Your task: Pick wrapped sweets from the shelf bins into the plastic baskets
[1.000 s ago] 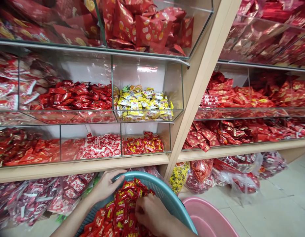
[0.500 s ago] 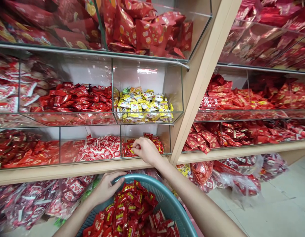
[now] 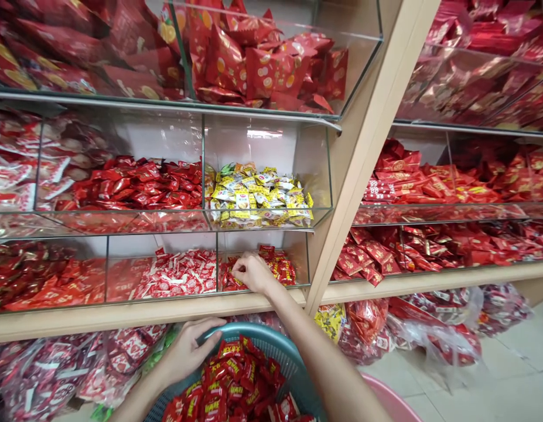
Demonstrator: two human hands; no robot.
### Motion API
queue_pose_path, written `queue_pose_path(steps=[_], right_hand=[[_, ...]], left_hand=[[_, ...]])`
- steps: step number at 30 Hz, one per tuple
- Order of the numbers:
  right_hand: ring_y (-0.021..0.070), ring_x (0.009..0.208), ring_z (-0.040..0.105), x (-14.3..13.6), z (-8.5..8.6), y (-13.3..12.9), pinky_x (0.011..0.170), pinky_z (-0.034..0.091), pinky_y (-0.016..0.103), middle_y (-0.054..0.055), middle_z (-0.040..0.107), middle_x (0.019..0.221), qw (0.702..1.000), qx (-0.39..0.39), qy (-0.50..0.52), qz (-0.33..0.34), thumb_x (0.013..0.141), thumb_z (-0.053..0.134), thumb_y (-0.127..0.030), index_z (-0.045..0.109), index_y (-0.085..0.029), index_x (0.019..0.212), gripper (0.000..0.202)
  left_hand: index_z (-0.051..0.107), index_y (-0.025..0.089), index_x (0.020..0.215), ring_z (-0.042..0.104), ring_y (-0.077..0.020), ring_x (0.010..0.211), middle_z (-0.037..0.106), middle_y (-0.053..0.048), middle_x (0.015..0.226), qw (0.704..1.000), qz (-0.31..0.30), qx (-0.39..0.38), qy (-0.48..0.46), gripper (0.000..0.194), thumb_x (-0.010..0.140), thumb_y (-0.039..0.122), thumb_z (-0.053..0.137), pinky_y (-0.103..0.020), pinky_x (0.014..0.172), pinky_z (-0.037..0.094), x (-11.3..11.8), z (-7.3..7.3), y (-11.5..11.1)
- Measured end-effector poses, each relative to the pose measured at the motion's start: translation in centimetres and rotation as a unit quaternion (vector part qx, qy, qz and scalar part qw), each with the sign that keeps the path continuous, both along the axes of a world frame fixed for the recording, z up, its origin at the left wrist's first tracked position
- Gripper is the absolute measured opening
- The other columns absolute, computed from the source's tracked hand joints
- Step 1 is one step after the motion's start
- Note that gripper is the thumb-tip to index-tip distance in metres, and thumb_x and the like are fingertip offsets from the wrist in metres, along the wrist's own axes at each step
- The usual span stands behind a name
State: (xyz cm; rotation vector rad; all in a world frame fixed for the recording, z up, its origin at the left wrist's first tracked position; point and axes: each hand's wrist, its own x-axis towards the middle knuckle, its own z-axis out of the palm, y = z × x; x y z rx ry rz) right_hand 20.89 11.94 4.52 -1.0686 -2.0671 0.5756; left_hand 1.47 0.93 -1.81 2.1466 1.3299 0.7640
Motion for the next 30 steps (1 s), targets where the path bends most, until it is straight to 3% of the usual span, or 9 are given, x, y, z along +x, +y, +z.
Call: queue_pose_path(steps=[3,6,11,21,24,27,30], right_hand=[[0.0139,0.067,0.054,0.3,0.0,0.2,0.066,0.04,0.026,0.003,0.062,0.072,0.998,-0.029,0.057,-0.007,0.075,0.059,-0.026,0.066,-0.016,0.067,0.015],[0.0126,0.062,0.052,0.8,0.1,0.3,0.06,0.04,0.025,0.002,0.061,0.069,0.989,-0.065,0.13,-0.028,0.079,0.053,-0.036,0.064,-0.014,0.076,0.025],[0.0118,0.064,0.051,1.4,0.4,0.1,0.063,0.042,0.025,0.0,0.061,0.069,0.97,-0.1,0.216,-0.051,0.076,0.055,-0.044,0.062,-0.014,0.077,0.03],[0.0136,0.066,0.051,1.2,1.0,-0.2,0.065,0.041,0.027,0.002,0.06,0.071,0.96,-0.099,0.254,-0.062,0.071,0.061,-0.045,0.063,-0.014,0.074,0.03],[0.0142,0.071,0.05,1.5,1.9,-1.9,0.069,0.04,0.027,0.002,0.057,0.076,0.966,-0.051,0.245,-0.064,0.075,0.06,-0.041,0.062,-0.016,0.073,0.025],[0.0149,0.076,0.05,2.1,2.7,-5.6,0.071,0.04,0.027,0.002,0.054,0.078,0.976,-0.015,0.214,-0.028,0.08,0.057,-0.038,0.062,-0.018,0.073,0.021],[0.0141,0.075,0.05,2.7,2.4,-10.3,0.071,0.04,0.027,0.001,0.053,0.078,0.981,-0.082,0.177,0.023,0.085,0.054,-0.036,0.061,-0.019,0.073,0.022]], left_hand=[[0.066,0.025,0.107,0.062,-0.0195,0.095,0.069,-0.002,0.105,1.0,0.004,0.002,-0.002,0.031,0.088,0.037,0.045,-0.026,0.083,0.048,0.0,-0.1,0.0],[0.066,0.026,0.106,0.062,-0.0195,0.095,0.069,-0.001,0.105,1.0,0.005,0.0,-0.006,0.029,0.088,0.036,0.046,-0.027,0.085,0.048,0.0,-0.1,0.0],[0.067,0.026,0.106,0.064,-0.0196,0.089,0.07,-0.002,0.103,1.0,0.009,-0.009,-0.023,0.03,0.087,0.038,0.047,-0.021,0.064,0.051,0.2,0.0,0.0],[0.067,0.024,0.104,0.064,-0.0176,0.081,0.07,-0.001,0.102,1.0,0.012,-0.011,-0.003,0.03,0.087,0.038,0.047,-0.018,0.05,0.044,0.3,0.0,0.0],[0.066,0.023,0.104,0.064,-0.0155,0.073,0.07,-0.001,0.101,1.0,0.007,-0.013,-0.01,0.03,0.088,0.037,0.045,-0.018,0.049,0.043,0.3,0.2,0.0],[0.066,0.023,0.104,0.063,-0.0141,0.066,0.071,-0.001,0.099,1.0,0.004,-0.014,-0.009,0.031,0.088,0.037,0.044,-0.019,0.051,0.044,0.3,0.4,0.0],[0.066,0.023,0.105,0.064,-0.0158,0.075,0.071,-0.002,0.099,1.0,-0.01,0.002,-0.006,0.03,0.088,0.034,0.044,-0.021,0.063,0.048,0.3,0.3,0.1]])
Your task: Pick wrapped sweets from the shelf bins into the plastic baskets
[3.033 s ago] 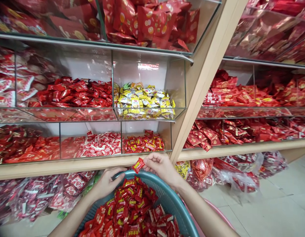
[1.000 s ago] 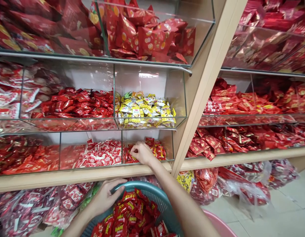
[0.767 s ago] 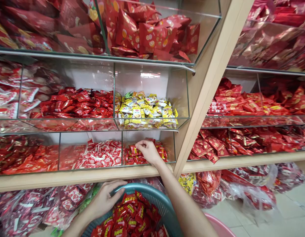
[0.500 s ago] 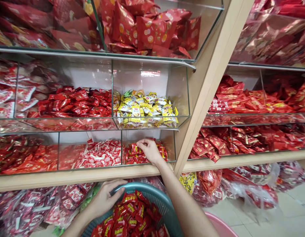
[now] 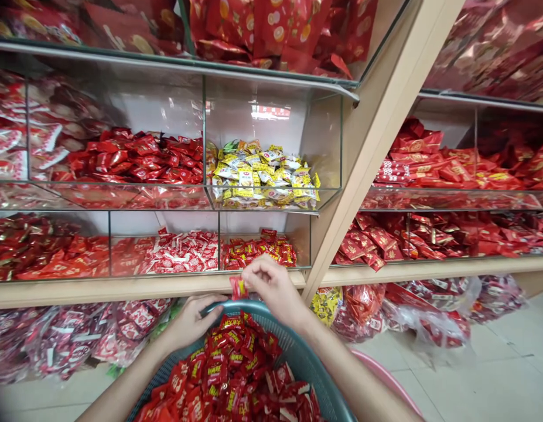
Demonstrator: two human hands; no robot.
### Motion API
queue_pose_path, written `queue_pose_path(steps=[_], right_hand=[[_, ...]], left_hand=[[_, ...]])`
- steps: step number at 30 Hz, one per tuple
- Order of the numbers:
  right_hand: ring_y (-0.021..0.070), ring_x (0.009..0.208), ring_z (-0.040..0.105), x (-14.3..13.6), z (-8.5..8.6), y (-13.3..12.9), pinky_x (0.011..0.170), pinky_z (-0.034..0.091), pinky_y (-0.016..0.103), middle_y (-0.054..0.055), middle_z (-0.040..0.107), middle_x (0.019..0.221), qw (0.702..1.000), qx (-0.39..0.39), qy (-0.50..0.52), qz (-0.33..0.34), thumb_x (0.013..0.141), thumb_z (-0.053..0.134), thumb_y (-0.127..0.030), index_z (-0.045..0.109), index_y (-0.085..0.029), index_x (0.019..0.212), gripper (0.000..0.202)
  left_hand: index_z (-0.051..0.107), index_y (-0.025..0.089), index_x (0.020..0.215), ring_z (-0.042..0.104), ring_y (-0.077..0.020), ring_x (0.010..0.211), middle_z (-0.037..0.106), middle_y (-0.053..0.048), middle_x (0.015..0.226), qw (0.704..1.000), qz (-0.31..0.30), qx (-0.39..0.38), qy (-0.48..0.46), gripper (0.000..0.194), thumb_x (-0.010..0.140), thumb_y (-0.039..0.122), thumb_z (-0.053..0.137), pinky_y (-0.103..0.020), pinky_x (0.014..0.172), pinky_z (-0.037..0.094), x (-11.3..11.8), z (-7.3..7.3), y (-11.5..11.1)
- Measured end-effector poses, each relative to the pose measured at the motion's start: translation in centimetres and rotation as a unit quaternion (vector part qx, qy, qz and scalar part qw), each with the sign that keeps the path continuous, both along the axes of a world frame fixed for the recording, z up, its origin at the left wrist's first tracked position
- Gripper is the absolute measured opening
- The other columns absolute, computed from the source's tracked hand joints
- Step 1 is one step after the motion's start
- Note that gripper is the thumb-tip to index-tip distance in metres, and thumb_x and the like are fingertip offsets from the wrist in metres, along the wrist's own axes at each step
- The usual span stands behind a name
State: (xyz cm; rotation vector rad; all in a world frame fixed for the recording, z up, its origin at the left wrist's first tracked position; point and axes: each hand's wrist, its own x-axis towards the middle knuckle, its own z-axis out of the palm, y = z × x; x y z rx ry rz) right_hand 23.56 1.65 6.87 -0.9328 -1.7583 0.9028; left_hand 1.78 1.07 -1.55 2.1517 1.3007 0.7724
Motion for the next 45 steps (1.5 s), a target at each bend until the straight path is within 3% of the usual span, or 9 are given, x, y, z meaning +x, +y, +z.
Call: queue_pose_path(steps=[4,6,9,17,27,35,41,45], right_hand=[[0.0139,0.077,0.052,0.5,-2.6,-4.7,0.071,0.039,0.026,0.0,0.055,0.079,0.988,-0.09,-0.109,0.07,0.085,0.054,-0.035,0.062,-0.02,0.074,0.02],[0.0145,0.079,0.052,0.6,-3.9,-5.9,0.072,0.039,0.026,0.0,0.057,0.082,0.977,-0.103,-0.171,0.073,0.085,0.055,-0.033,0.063,-0.021,0.076,0.017],[0.0151,0.08,0.052,0.5,-5.0,-6.4,0.073,0.038,0.026,0.0,0.058,0.083,0.966,-0.086,-0.234,0.065,0.085,0.055,-0.03,0.064,-0.022,0.078,0.015],[0.0139,0.08,0.053,-0.7,-5.1,-6.1,0.072,0.039,0.025,-0.001,0.057,0.081,0.968,-0.088,-0.218,0.085,0.084,0.055,-0.023,0.062,-0.019,0.075,0.012],[0.0145,0.079,0.055,-2.2,-6.2,-6.0,0.072,0.04,0.025,0.001,0.058,0.083,0.973,-0.127,-0.177,0.075,0.082,0.057,-0.025,0.063,-0.018,0.073,0.013],[0.0142,0.078,0.056,-2.2,-7.5,-6.4,0.069,0.04,0.024,0.001,0.059,0.083,0.971,-0.136,-0.188,0.058,0.08,0.058,-0.022,0.065,-0.018,0.072,0.011],[0.0129,0.077,0.055,-2.4,-7.7,-6.5,0.068,0.039,0.022,0.0,0.058,0.083,0.962,-0.088,-0.251,0.058,0.077,0.058,-0.014,0.066,-0.02,0.073,0.01],[0.0139,0.081,0.055,-2.5,-6.1,-6.3,0.071,0.04,0.023,0.001,0.058,0.086,0.96,-0.031,-0.272,0.064,0.081,0.059,-0.022,0.065,-0.021,0.079,0.007]], left_hand=[[0.066,0.022,0.106,0.064,-0.017,0.083,0.07,-0.002,0.101,1.0,-0.004,0.004,0.001,0.03,0.087,0.033,0.046,-0.022,0.067,0.049,0.1,-0.4,0.2],[0.066,0.021,0.105,0.065,-0.0168,0.082,0.07,-0.002,0.101,1.0,-0.001,-0.001,-0.003,0.03,0.087,0.034,0.046,-0.021,0.065,0.049,0.1,-0.6,0.1],[0.066,0.022,0.105,0.065,-0.0164,0.083,0.07,-0.002,0.101,1.0,-0.001,0.005,-0.009,0.028,0.087,0.033,0.046,-0.022,0.074,0.049,0.0,-0.6,0.0],[0.066,0.022,0.105,0.064,-0.0167,0.086,0.07,-0.001,0.103,1.0,0.002,0.01,-0.01,0.028,0.088,0.033,0.046,-0.024,0.084,0.047,0.0,-0.5,-0.1],[0.065,0.023,0.108,0.063,-0.0157,0.088,0.07,-0.001,0.103,1.0,-0.007,0.009,-0.014,0.029,0.088,0.031,0.046,-0.02,0.066,0.048,-0.1,-0.1,-0.3],[0.065,0.023,0.106,0.064,-0.0148,0.082,0.07,0.0,0.102,1.0,-0.005,0.004,-0.008,0.028,0.087,0.031,0.046,-0.019,0.062,0.047,-0.1,-0.3,-0.1],[0.065,0.023,0.105,0.064,-0.0151,0.081,0.07,0.0,0.102,1.0,-0.001,-0.001,-0.006,0.028,0.088,0.032,0.046,-0.019,0.059,0.046,-0.1,0.0,-0.2],[0.065,0.024,0.106,0.063,-0.0154,0.083,0.07,0.0,0.102,1.0,-0.001,0.003,-0.003,0.027,0.088,0.032,0.046,-0.019,0.062,0.046,0.0,0.0,-0.2]])
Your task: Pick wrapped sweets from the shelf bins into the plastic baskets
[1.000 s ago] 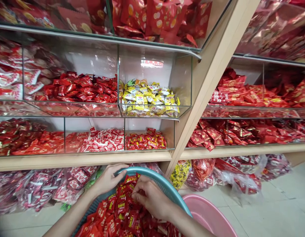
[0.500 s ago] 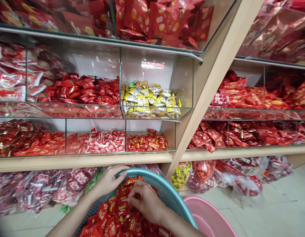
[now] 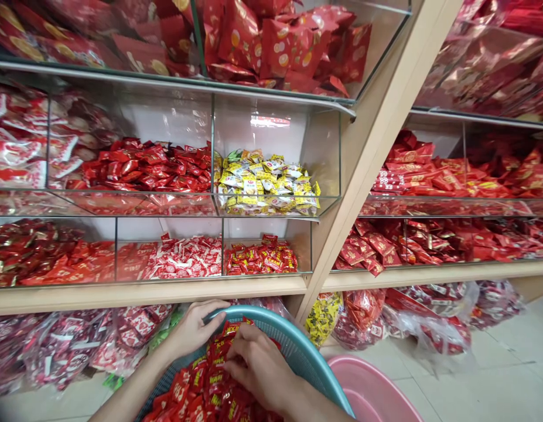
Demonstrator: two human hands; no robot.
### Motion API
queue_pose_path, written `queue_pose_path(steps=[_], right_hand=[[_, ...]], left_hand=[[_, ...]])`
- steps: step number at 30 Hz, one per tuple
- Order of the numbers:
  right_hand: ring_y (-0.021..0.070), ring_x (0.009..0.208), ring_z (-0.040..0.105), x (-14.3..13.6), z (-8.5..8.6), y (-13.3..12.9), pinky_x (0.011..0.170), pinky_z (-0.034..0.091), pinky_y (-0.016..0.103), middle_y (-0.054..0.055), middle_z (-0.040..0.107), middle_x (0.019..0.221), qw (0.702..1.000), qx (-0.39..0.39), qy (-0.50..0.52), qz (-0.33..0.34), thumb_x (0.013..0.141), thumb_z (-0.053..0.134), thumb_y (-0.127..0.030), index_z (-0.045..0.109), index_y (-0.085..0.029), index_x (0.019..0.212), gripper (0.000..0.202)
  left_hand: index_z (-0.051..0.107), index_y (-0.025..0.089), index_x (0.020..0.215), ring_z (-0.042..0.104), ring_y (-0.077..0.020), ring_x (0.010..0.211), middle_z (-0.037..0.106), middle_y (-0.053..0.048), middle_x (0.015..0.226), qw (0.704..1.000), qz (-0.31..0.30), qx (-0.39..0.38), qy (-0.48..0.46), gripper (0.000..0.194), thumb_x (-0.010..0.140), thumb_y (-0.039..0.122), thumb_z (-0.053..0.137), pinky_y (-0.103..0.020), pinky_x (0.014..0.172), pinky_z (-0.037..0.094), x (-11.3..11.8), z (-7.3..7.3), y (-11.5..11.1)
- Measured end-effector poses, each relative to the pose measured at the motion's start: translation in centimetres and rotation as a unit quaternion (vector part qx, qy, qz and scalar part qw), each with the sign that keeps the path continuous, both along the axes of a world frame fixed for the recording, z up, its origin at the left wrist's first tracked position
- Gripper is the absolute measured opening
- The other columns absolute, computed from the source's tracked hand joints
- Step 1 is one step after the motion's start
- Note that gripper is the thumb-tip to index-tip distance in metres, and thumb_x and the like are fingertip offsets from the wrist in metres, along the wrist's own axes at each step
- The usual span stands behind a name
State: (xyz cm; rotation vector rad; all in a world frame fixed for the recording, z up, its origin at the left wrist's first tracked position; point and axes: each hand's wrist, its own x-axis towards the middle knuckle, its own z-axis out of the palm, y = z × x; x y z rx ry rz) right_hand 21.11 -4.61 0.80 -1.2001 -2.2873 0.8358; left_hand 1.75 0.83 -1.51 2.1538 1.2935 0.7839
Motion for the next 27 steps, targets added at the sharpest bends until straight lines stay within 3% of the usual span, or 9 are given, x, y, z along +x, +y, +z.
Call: queue_pose_path(steps=[3,7,10,14,19,27], right_hand=[[0.0143,0.081,0.055,0.3,2.4,1.8,0.072,0.041,0.025,0.002,0.057,0.086,0.998,0.067,0.004,0.003,0.084,0.056,-0.025,0.064,-0.02,0.082,0.01],[0.0143,0.081,0.053,0.6,5.3,7.0,0.071,0.041,0.025,0.003,0.056,0.084,0.985,0.169,0.019,-0.035,0.086,0.053,-0.023,0.064,-0.019,0.078,0.014],[0.0159,0.085,0.054,0.4,6.3,11.3,0.075,0.04,0.026,0.004,0.058,0.088,0.975,0.21,-0.015,-0.069,0.083,0.056,-0.022,0.066,-0.018,0.084,0.01],[0.0172,0.089,0.057,-1.2,6.7,14.9,0.079,0.04,0.026,0.006,0.063,0.092,0.975,0.194,-0.097,-0.055,0.085,0.05,-0.022,0.069,-0.019,0.092,0.02],[0.0198,0.083,0.061,-3.1,6.5,16.4,0.074,0.041,0.026,0.006,0.069,0.087,0.976,0.162,-0.135,-0.062,0.08,0.049,-0.017,0.072,-0.022,0.086,0.025],[0.0181,0.088,0.061,-2.2,6.3,16.2,0.078,0.041,0.024,0.002,0.07,0.095,0.979,0.137,-0.143,-0.043,0.076,0.049,-0.016,0.073,-0.023,0.088,0.028]], left_hand=[[0.066,0.024,0.104,0.063,-0.0157,0.087,0.069,0.0,0.103,1.0,-0.01,0.004,-0.009,0.026,0.087,0.028,0.046,-0.019,0.065,0.047,0.0,0.1,0.0],[0.065,0.024,0.107,0.064,-0.0155,0.084,0.07,0.0,0.099,1.0,-0.018,0.002,-0.012,0.028,0.088,0.029,0.045,-0.02,0.067,0.047,0.0,0.1,0.1],[0.066,0.023,0.106,0.064,-0.0147,0.074,0.071,-0.001,0.099,1.0,-0.002,0.0,-0.007,0.029,0.088,0.032,0.045,-0.02,0.061,0.046,0.0,0.0,0.1],[0.067,0.023,0.103,0.064,-0.0159,0.079,0.071,-0.001,0.1,1.0,0.008,0.001,-0.012,0.029,0.087,0.034,0.046,-0.019,0.06,0.046,-0.1,-0.4,0.2],[0.065,0.024,0.11,0.063,-0.0148,0.073,0.071,-0.001,0.099,1.0,0.002,-0.003,-0.004,0.031,0.088,0.035,0.045,-0.019,0.057,0.046,-0.2,-0.4,0.2],[0.067,0.023,0.104,0.064,-0.0172,0.084,0.071,-0.002,0.099,1.0,0.005,-0.004,-0.005,0.028,0.088,0.034,0.046,-0.023,0.079,0.048,-0.2,-0.5,0.5]])
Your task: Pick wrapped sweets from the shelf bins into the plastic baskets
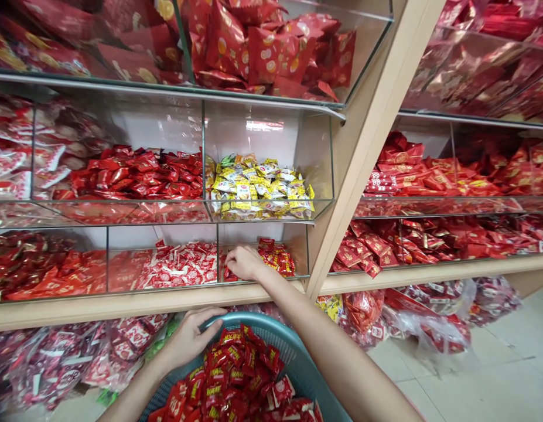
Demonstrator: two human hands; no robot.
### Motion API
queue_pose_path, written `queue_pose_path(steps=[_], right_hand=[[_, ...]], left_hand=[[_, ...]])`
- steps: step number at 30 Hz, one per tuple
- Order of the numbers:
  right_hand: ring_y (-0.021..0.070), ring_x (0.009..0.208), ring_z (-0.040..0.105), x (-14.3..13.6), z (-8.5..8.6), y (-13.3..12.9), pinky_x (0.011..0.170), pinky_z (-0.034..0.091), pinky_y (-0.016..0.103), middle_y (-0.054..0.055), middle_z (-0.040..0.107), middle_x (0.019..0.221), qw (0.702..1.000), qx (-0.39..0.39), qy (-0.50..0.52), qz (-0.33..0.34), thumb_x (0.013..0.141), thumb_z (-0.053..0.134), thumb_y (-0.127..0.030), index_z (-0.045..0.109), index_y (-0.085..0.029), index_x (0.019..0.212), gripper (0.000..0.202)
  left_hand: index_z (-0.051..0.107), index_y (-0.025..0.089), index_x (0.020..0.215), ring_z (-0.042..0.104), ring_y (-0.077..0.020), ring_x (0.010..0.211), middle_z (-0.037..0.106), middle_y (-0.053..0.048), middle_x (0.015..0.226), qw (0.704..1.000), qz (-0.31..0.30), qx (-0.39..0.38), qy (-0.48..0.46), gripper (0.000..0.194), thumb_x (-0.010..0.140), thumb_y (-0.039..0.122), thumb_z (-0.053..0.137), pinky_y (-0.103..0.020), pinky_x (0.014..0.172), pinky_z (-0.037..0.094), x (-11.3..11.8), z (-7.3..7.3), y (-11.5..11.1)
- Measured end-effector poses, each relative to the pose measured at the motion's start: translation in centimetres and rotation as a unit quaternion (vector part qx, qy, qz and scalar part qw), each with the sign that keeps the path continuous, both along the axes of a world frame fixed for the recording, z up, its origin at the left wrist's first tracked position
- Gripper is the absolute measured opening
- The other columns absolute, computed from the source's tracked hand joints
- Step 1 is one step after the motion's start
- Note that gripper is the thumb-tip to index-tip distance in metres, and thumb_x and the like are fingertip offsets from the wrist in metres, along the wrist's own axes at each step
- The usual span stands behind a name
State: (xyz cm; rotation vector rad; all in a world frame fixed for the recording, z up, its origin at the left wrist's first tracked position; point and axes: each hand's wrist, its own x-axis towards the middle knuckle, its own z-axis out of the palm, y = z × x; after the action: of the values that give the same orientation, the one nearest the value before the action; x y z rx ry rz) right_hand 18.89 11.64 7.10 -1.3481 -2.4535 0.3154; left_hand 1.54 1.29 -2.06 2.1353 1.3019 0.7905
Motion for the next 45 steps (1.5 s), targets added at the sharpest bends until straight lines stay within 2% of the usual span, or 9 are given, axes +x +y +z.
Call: queue_pose_path(steps=[4,7,10,16,20,25,35,40,45], right_hand=[[0.0175,0.083,0.062,0.4,-0.3,-0.3,0.072,0.04,0.024,0.004,0.07,0.087,1.0,0.005,0.008,-0.013,0.077,0.053,-0.024,0.072,-0.02,0.082,0.02],[0.016,0.073,0.062,0.2,-0.6,-0.3,0.064,0.039,0.023,0.004,0.07,0.077,0.999,0.0,0.014,-0.038,0.079,0.054,-0.031,0.071,-0.019,0.074,0.021],[0.0162,0.07,0.063,-0.1,-0.8,-0.3,0.06,0.037,0.023,0.005,0.07,0.072,0.997,-0.004,0.017,-0.076,0.079,0.054,-0.027,0.069,-0.019,0.069,0.019],[0.0201,0.069,0.064,0.3,-1.3,-0.5,0.057,0.035,0.026,0.008,0.069,0.066,0.993,-0.016,0.039,-0.11,0.074,0.059,-0.025,0.068,-0.018,0.062,0.016],[0.0157,0.064,0.06,0.8,-1.6,-0.5,0.056,0.035,0.023,0.004,0.067,0.064,0.992,-0.022,0.083,-0.088,0.076,0.058,-0.024,0.066,-0.017,0.063,0.017],[0.0129,0.07,0.055,1.6,-1.1,-1.2,0.064,0.039,0.023,0.004,0.063,0.077,0.986,0.006,0.162,-0.04,0.082,0.053,-0.023,0.063,-0.015,0.069,0.018],[0.0136,0.072,0.049,3.3,-1.1,-2.6,0.069,0.041,0.026,0.001,0.053,0.075,0.954,0.024,0.299,-0.004,0.085,0.048,-0.031,0.053,-0.018,0.069,0.022],[0.0144,0.075,0.048,3.6,-0.1,-4.8,0.071,0.039,0.027,0.001,0.051,0.076,0.933,0.032,0.358,0.001,0.086,0.049,-0.035,0.055,-0.018,0.072,0.023],[0.0138,0.075,0.047,3.9,0.2,-9.5,0.07,0.039,0.027,0.001,0.049,0.08,0.934,-0.019,0.355,0.017,0.09,0.045,-0.036,0.053,-0.019,0.074,0.025]], left_hand=[[0.066,0.022,0.104,0.064,-0.0165,0.081,0.071,-0.002,0.1,1.0,0.0,-0.008,0.004,0.03,0.088,0.035,0.046,-0.024,0.08,0.048,0.1,-0.1,0.1],[0.066,0.022,0.105,0.064,-0.0161,0.077,0.071,-0.002,0.1,1.0,0.001,-0.01,0.001,0.031,0.088,0.036,0.045,-0.021,0.068,0.049,0.1,0.0,0.0],[0.066,0.023,0.107,0.064,-0.0162,0.078,0.071,-0.002,0.1,1.0,-0.001,-0.008,-0.008,0.031,0.088,0.036,0.045,-0.02,0.063,0.048,0.0,0.1,-0.1],[0.067,0.024,0.105,0.063,-0.0179,0.086,0.07,-0.001,0.102,1.0,0.005,0.003,-0.002,0.03,0.087,0.036,0.046,-0.022,0.069,0.048,-0.1,-0.2,-0.2],[0.066,0.024,0.105,0.062,-0.0187,0.088,0.069,-0.001,0.104,1.0,0.015,0.0,0.011,0.03,0.087,0.037,0.046,-0.023,0.069,0.048,-0.1,-0.4,-0.1],[0.066,0.024,0.105,0.063,-0.0187,0.089,0.07,-0.001,0.103,1.0,0.01,-0.003,-0.001,0.03,0.088,0.037,0.045,-0.024,0.074,0.048,-0.2,-0.4,-0.2],[0.067,0.024,0.104,0.063,-0.0183,0.086,0.07,-0.002,0.102,1.0,0.007,0.004,-0.002,0.03,0.087,0.036,0.045,-0.024,0.073,0.048,0.0,-0.2,-0.2],[0.067,0.023,0.103,0.064,-0.0176,0.083,0.071,-0.001,0.1,1.0,0.006,0.002,-0.006,0.029,0.087,0.035,0.046,-0.022,0.071,0.049,0.0,0.2,-0.3],[0.066,0.023,0.106,0.064,-0.0184,0.089,0.071,-0.002,0.101,1.0,-0.014,0.004,-0.013,0.03,0.088,0.031,0.045,-0.025,0.08,0.048,0.2,0.5,-0.2]])
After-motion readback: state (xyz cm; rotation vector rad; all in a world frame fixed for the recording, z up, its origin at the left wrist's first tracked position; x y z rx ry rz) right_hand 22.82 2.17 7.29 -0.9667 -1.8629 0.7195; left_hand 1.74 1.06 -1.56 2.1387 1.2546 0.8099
